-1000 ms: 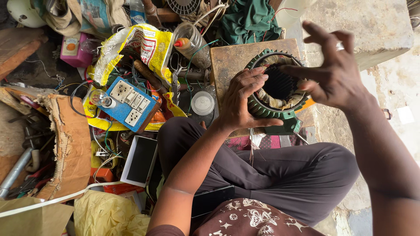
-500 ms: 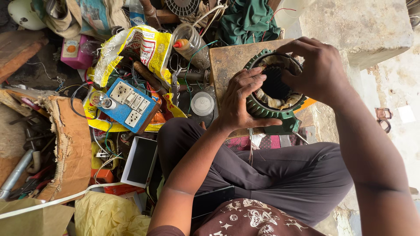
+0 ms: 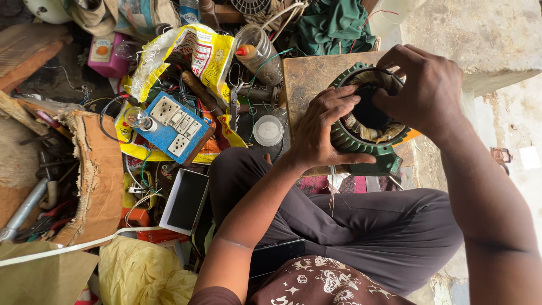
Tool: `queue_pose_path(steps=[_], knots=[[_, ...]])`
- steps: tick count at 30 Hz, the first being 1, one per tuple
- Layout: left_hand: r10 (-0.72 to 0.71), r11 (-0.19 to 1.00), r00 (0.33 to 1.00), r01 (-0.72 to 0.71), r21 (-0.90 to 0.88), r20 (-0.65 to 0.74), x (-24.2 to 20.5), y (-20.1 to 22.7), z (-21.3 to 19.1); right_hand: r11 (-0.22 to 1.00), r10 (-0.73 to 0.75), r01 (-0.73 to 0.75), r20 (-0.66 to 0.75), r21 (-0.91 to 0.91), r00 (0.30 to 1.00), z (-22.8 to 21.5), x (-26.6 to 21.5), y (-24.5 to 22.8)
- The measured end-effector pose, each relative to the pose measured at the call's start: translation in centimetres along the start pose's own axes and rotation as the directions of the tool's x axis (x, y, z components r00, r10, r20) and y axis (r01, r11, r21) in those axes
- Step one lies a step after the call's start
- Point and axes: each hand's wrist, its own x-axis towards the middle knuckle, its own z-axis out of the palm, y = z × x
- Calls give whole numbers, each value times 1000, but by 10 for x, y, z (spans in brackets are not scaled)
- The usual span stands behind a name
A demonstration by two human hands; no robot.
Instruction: The person sits on the floor in a cluttered workshop and uses a screwdriver to adjust the internal windings of a green electric motor stator. They then stand up, pick up a motor rotor, and attempt to align it with the stator.
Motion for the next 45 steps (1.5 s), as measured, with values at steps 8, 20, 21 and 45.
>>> queue_pose_path(steps=[8, 20, 21, 45], knots=[[16, 999, 999, -17, -32, -29, 1, -1, 2, 992, 34, -23, 87, -122, 996, -8, 6, -5], [35, 998, 998, -38, -54, -57, 2, -2, 3, 978, 84, -65, 93, -198, 992, -3, 5, -5], [39, 997, 997, -42, -60, -63, 3, -2, 3, 981, 99, -77, 114, -181, 989, -3, 5, -2], [34, 998, 997, -37, -43, -65, 3, -1, 4, 994, 62, -57, -50, 94, 997, 0, -4, 0]])
